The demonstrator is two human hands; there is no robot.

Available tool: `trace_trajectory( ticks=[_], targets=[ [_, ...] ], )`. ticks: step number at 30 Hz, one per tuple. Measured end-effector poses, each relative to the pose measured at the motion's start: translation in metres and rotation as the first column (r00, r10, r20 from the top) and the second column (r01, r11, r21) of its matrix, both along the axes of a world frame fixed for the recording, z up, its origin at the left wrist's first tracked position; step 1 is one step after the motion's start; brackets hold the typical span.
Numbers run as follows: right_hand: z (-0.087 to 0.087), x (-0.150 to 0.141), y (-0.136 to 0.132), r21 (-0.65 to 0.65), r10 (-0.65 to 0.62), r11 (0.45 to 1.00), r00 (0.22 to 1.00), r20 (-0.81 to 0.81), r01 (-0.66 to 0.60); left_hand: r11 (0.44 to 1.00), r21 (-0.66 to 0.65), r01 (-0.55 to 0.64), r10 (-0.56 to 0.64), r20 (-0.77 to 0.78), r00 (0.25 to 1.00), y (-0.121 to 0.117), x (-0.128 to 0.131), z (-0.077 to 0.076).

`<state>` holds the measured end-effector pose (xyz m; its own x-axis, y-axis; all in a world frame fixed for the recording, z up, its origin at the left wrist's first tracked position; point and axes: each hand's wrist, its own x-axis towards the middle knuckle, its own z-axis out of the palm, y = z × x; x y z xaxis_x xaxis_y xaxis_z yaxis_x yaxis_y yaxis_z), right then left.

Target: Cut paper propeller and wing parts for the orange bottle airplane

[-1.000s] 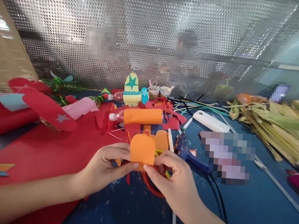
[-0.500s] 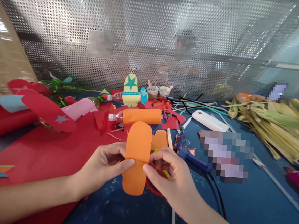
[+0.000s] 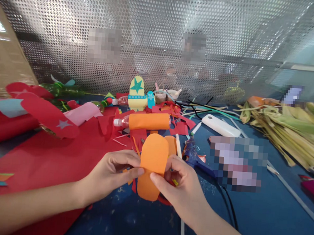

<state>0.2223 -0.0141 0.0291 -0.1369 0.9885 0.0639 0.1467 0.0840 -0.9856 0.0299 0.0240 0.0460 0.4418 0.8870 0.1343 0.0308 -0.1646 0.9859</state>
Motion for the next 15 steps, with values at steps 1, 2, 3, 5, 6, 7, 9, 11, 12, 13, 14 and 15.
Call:
trace_trajectory(
  ticks=[1,2,3,5,6,7,9,11,12,13,14,15],
  targets=[
    [0.0005,0.0003,0.0004,-0.004,0.000,1.000,1.000,-0.016,0.000,1.000,0.010,-0.005,0.005,0.007,1.000,0.0005,-0.0002,-0.0001],
    [0.0009,0.0004,0.0008,-0.008,0.000,1.000,1.000,-0.028,0.000,1.000,0.023,-0.011,0.011,0.010,1.000,0.0010,-0.0003,-0.0003],
    [0.0011,0.0005,0.0011,-0.013,0.000,1.000,0.999,-0.034,0.000,0.999,0.040,-0.017,0.016,0.010,1.000,0.0017,-0.0005,-0.0007],
    [0.0016,0.0010,0.0015,0.005,-0.007,1.000,1.000,-0.008,0.007,0.995,0.088,-0.043,0.043,-0.002,0.999,0.0032,-0.0008,-0.0016],
    [0.0021,0.0015,0.0016,0.046,-0.026,0.999,0.999,0.032,0.025,0.991,0.116,-0.063,0.065,-0.013,0.998,0.0039,-0.0011,-0.0019],
    [0.0026,0.0022,0.0015,0.107,-0.057,0.993,0.995,0.086,0.048,0.986,0.146,-0.082,0.087,-0.026,0.996,0.0045,-0.0014,-0.0018],
    [0.0043,0.0035,0.0007,0.258,-0.138,0.962,0.972,0.191,0.086,0.977,0.181,-0.115,0.125,-0.048,0.991,0.0046,-0.0024,-0.0008],
    [0.0060,0.0040,-0.0009,0.355,-0.191,0.930,0.947,0.257,0.091,0.985,0.131,-0.111,0.119,-0.055,0.991,0.0032,-0.0032,0.0010],
    [0.0067,0.0038,-0.0019,0.374,-0.201,0.923,0.941,0.271,0.090,0.993,0.072,-0.092,0.096,-0.046,0.994,0.0019,-0.0035,0.0020],
    [0.0071,0.0033,-0.0031,0.377,-0.206,0.922,0.939,0.274,0.092,0.998,-0.003,-0.061,0.061,-0.026,0.998,0.0005,-0.0035,0.0028],
    [0.0074,0.0026,-0.0042,0.371,-0.213,0.923,0.940,0.268,0.103,0.996,-0.080,-0.024,0.025,0.006,1.000,-0.0009,-0.0033,0.0034],
    [0.0075,0.0020,-0.0052,0.356,-0.215,0.927,0.942,0.257,0.115,0.989,-0.144,0.017,-0.011,0.045,0.999,-0.0021,-0.0029,0.0037]
  ],
)
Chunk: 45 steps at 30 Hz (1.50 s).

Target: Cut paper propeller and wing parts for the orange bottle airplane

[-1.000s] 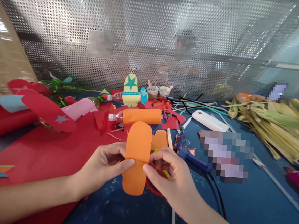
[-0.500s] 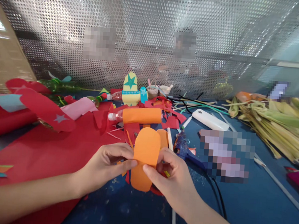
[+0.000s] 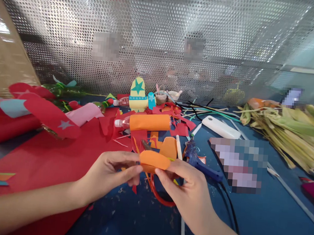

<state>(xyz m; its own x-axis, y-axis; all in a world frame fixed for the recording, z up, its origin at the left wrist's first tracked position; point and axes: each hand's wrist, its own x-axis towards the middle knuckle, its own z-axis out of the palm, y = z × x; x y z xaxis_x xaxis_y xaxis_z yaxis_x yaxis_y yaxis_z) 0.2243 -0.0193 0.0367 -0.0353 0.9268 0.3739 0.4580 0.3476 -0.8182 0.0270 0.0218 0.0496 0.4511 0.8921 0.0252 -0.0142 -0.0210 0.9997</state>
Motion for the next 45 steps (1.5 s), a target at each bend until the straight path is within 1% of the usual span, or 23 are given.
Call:
trace_trajectory(
  ticks=[1,3,5,8,9,12,14,17,19,21,25,30,32,34,35,36,37,39,40,41,43,45],
  targets=[
    [0.000,0.000,-0.001,-0.019,0.000,1.000,1.000,-0.024,0.000,0.998,-0.047,0.031,-0.029,0.040,0.999,-0.001,0.001,0.000],
    [0.000,0.000,-0.001,-0.069,0.020,0.997,0.996,-0.089,-0.026,0.995,-0.085,0.052,-0.042,0.113,0.993,-0.001,0.002,-0.001],
    [-0.001,0.001,0.000,-0.123,0.065,0.989,0.985,-0.162,-0.086,0.997,-0.078,0.026,-0.014,0.149,0.989,-0.001,0.002,-0.003],
    [-0.001,0.003,0.002,-0.204,0.095,0.967,0.955,-0.281,-0.156,0.998,-0.053,-0.017,0.025,0.155,0.988,0.001,0.003,-0.006],
    [-0.001,0.003,0.002,-0.233,0.086,0.958,0.941,-0.328,-0.169,0.998,-0.051,-0.021,0.028,0.147,0.989,0.001,0.003,-0.007],
    [-0.001,0.001,0.003,-0.321,-0.002,0.933,0.888,-0.461,-0.164,0.998,-0.067,-0.006,0.015,0.137,0.990,0.001,0.005,-0.010],
    [-0.002,0.000,0.005,-0.348,-0.009,0.921,0.884,-0.467,-0.174,0.997,-0.074,0.014,-0.002,0.156,0.988,0.001,0.006,-0.013],
    [-0.004,0.000,0.009,-0.318,0.075,0.927,0.929,-0.363,-0.199,0.994,-0.111,0.021,-0.002,0.172,0.985,0.002,0.008,-0.016],
    [-0.005,0.000,0.011,-0.281,0.083,0.946,0.958,-0.275,-0.162,0.989,-0.147,0.015,0.008,0.156,0.988,0.002,0.008,-0.018],
    [-0.006,-0.001,0.011,-0.255,0.082,0.958,0.976,-0.200,-0.133,0.988,-0.154,0.008,0.013,0.134,0.991,0.002,0.008,-0.020],
    [-0.007,-0.003,0.010,-0.266,0.116,0.952,0.984,-0.133,-0.148,0.994,-0.113,0.000,0.013,0.121,0.993,0.001,0.007,-0.023],
    [-0.007,-0.004,0.009,-0.185,0.144,0.971,0.988,-0.053,-0.151,0.997,-0.065,-0.030,0.036,0.101,0.994,0.002,0.006,-0.025],
    [-0.007,-0.002,0.009,-0.168,0.127,0.978,0.992,-0.006,-0.126,0.997,-0.072,-0.039,0.047,0.110,0.993,0.005,0.006,-0.026],
    [-0.007,0.001,0.009,-0.120,0.082,0.990,0.991,0.108,-0.069,0.993,-0.085,-0.079,0.091,0.140,0.986,0.010,0.006,-0.026],
    [-0.008,0.003,0.010,-0.071,0.051,0.997,0.977,0.208,-0.037,0.989,-0.090,-0.114,0.127,0.154,0.980,0.012,0.006,-0.026],
    [-0.009,0.005,0.010,-0.009,0.013,1.000,0.944,0.329,-0.010,0.984,-0.091,-0.154,0.167,0.160,0.973,0.015,0.006,-0.027],
    [-0.011,0.006,0.011,0.056,-0.030,0.998,0.890,0.455,0.005,0.977,-0.085,-0.197,0.208,0.155,0.966,0.018,0.006,-0.027],
    [-0.016,0.007,0.012,0.151,-0.100,0.989,0.747,0.658,0.000,0.961,-0.068,-0.269,0.275,0.133,0.952,0.023,0.004,-0.027],
    [-0.018,0.007,0.012,0.176,-0.120,0.984,0.688,0.716,-0.012,0.954,-0.062,-0.293,0.299,0.124,0.946,0.025,0.004,-0.027],
    [-0.020,0.006,0.013,0.188,-0.127,0.982,0.649,0.750,-0.025,0.948,-0.056,-0.313,0.317,0.119,0.941,0.027,0.003,-0.028],
    [-0.023,0.005,0.012,0.207,-0.135,0.977,0.620,0.773,-0.045,0.939,-0.048,-0.341,0.344,0.114,0.932,0.029,0.002,-0.029],
    [-0.025,0.003,0.011,0.242,-0.161,0.969,0.618,0.770,-0.048,0.934,-0.029,-0.355,0.356,0.104,0.929,0.030,0.002,-0.031]
  ],
)
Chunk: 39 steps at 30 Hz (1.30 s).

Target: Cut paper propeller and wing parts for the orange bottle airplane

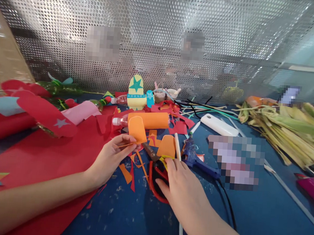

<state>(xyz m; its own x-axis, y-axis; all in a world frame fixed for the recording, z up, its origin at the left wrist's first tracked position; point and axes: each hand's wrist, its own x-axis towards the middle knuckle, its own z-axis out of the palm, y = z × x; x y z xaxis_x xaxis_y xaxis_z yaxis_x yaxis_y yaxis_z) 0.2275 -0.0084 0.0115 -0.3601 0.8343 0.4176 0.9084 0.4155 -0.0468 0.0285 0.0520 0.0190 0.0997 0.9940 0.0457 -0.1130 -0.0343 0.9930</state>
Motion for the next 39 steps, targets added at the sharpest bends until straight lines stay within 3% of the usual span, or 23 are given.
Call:
trace_trajectory(
  ticks=[6,15,22,27,31,39],
  targets=[
    [0.005,-0.004,-0.009,0.043,-0.028,0.999,0.998,-0.058,0.031,1.000,0.021,-0.021,0.021,0.011,1.000,0.000,0.000,-0.003],
    [0.037,0.019,-0.013,-0.028,-0.198,0.980,0.977,-0.076,0.197,0.999,-0.016,-0.035,0.035,-0.038,0.999,0.002,0.000,-0.004],
    [0.046,0.036,0.014,-0.129,-0.312,0.944,0.949,-0.040,0.305,0.999,-0.045,0.005,-0.003,0.036,0.999,0.004,0.000,-0.005],
    [0.061,0.023,0.037,-0.341,-0.394,0.841,0.907,0.148,0.421,0.999,-0.040,0.000,0.002,0.056,0.998,0.004,0.001,-0.006],
    [0.067,0.017,0.073,-0.345,-0.433,0.817,0.886,0.165,0.463,0.999,-0.052,0.014,-0.009,0.107,0.994,0.003,0.000,-0.008],
    [0.056,0.018,0.136,-0.363,-0.557,0.736,0.816,0.157,0.572,0.998,-0.057,0.030,-0.023,0.121,0.992,0.002,-0.002,-0.007]
  ],
)
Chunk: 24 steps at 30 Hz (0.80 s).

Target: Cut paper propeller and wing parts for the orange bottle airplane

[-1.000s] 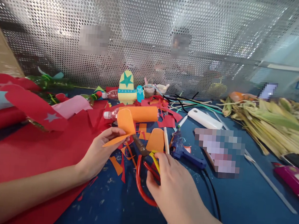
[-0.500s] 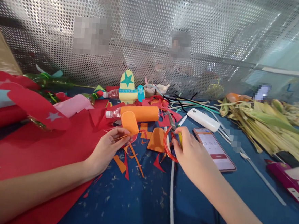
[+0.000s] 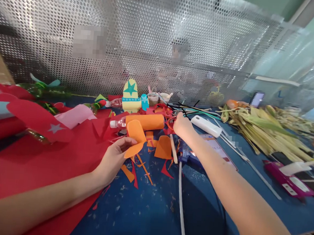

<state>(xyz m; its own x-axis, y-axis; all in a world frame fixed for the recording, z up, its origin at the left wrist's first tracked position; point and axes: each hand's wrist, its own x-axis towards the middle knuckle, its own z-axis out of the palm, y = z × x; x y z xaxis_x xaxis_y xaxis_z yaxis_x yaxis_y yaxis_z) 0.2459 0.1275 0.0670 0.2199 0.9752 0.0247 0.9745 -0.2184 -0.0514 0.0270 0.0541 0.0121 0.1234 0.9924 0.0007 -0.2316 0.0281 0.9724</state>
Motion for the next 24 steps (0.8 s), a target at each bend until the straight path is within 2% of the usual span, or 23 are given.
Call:
trace_trajectory(
  ticks=[4,7,9,11,13,15,17,19,24],
  targets=[
    [-0.002,0.001,0.013,-0.054,-0.006,0.999,1.000,-0.007,0.006,1.000,0.011,-0.003,0.003,-0.021,1.000,0.001,-0.001,0.000],
    [0.000,0.001,0.009,-0.066,0.068,0.996,0.998,0.002,-0.068,1.000,0.000,0.008,-0.008,-0.010,1.000,0.001,-0.001,0.001],
    [0.002,-0.001,0.000,-0.061,0.165,0.985,0.986,0.008,-0.164,1.000,-0.001,0.006,-0.006,-0.019,1.000,0.001,0.000,0.001],
    [0.002,-0.004,-0.011,-0.080,0.321,0.944,0.947,-0.016,-0.321,1.000,-0.004,0.005,-0.005,-0.023,1.000,0.002,0.000,0.000],
    [0.000,-0.009,-0.021,-0.113,0.487,0.864,0.871,-0.063,-0.491,1.000,0.001,0.003,-0.003,-0.014,1.000,0.003,0.001,-0.001],
    [-0.005,-0.012,-0.027,-0.129,0.590,0.792,0.802,-0.095,-0.597,1.000,0.012,-0.001,0.001,-0.009,1.000,0.003,0.002,-0.002],
    [-0.009,-0.014,-0.029,-0.122,0.620,0.768,0.778,-0.099,-0.628,1.000,0.024,-0.005,0.005,-0.022,1.000,0.003,0.002,-0.002],
    [-0.010,-0.013,-0.030,-0.095,0.618,0.774,0.779,-0.105,-0.626,1.000,0.030,-0.007,0.008,-0.032,0.999,0.002,0.002,-0.002],
    [0.006,-0.004,-0.034,0.034,0.604,0.789,0.764,-0.225,-0.613,1.000,0.024,-0.015,0.015,-0.026,1.000,0.002,0.001,0.000]
  ],
)
